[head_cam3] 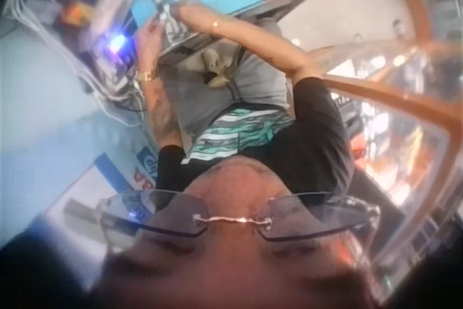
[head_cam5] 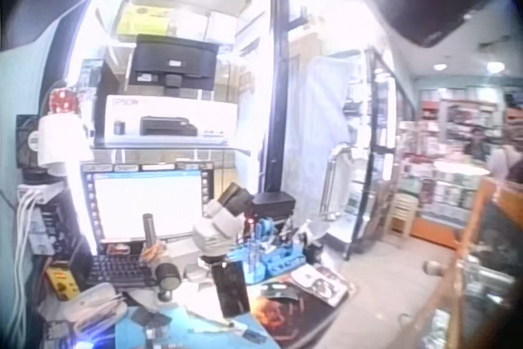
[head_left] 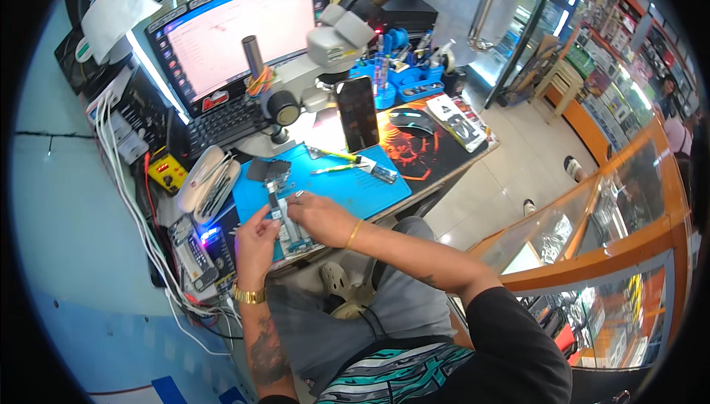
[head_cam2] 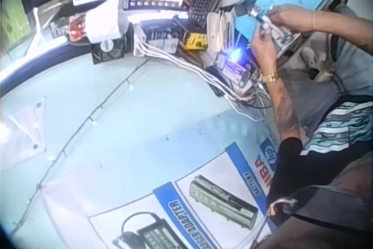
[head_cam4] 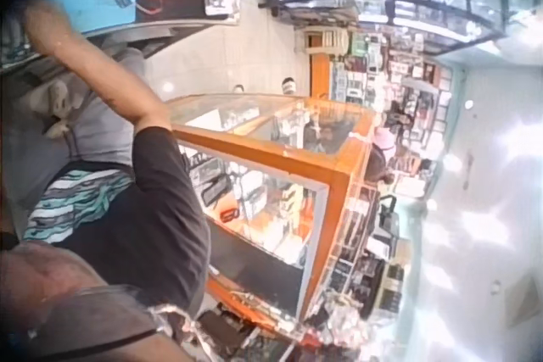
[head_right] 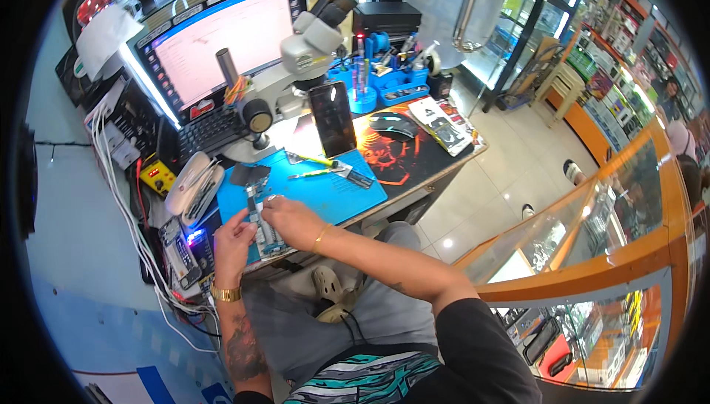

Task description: The person applies a liquid substance from a tube to a circuit board and then uses a heat gun and a small tool to work on the components of a disassembled mobile device on a repair bench.

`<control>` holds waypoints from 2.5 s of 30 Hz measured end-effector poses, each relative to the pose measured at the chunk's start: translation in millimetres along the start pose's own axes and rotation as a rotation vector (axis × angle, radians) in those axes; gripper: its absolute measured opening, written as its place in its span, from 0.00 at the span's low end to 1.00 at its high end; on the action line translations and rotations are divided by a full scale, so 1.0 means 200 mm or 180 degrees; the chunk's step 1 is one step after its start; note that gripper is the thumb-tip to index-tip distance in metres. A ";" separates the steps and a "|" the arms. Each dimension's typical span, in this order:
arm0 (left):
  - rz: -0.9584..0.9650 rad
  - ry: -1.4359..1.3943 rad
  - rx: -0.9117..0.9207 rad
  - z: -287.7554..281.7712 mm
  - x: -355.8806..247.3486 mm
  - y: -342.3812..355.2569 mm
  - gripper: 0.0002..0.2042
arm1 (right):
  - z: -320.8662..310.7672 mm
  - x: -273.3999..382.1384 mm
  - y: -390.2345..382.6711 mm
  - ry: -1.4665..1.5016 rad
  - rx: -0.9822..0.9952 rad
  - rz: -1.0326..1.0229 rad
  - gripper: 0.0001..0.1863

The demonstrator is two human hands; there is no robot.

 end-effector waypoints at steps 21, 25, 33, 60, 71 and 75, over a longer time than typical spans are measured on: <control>0.0141 0.0259 -0.0085 -0.01 0.00 -0.01 0.21 | -0.01 0.13 0.12 -0.1494 0.1488 -0.0567 0.06; 0.0205 0.0389 -0.0287 -0.03 -0.02 -0.04 0.21 | 0.00 0.14 0.15 -0.1574 0.1951 -0.0649 0.06; 0.0283 0.0472 -0.0152 0.01 -0.01 -0.01 0.22 | -0.02 0.06 0.19 -0.1449 0.1693 -0.0996 0.07; 0.0277 0.0621 -0.0310 -0.03 -0.05 -0.04 0.23 | -0.07 0.02 0.22 -0.1311 0.2024 -0.0456 0.13; 0.0125 0.0211 -0.0107 -0.03 0.01 -0.01 0.17 | -0.02 -0.18 0.21 0.0583 -0.0164 0.1430 0.18; 0.0059 0.0118 -0.0037 0.00 -0.02 0.00 0.16 | -0.03 -0.23 0.19 -0.0226 -0.0620 0.1545 0.18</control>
Point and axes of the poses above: each hand's wrist, its own y-axis towards the middle knuckle, its own z-axis out of the palm, x = y × z, the point moved 4 cm from there along y, towards the middle knuckle, and after that the axes turned 11 degrees about -z, right-handed, at the moved point
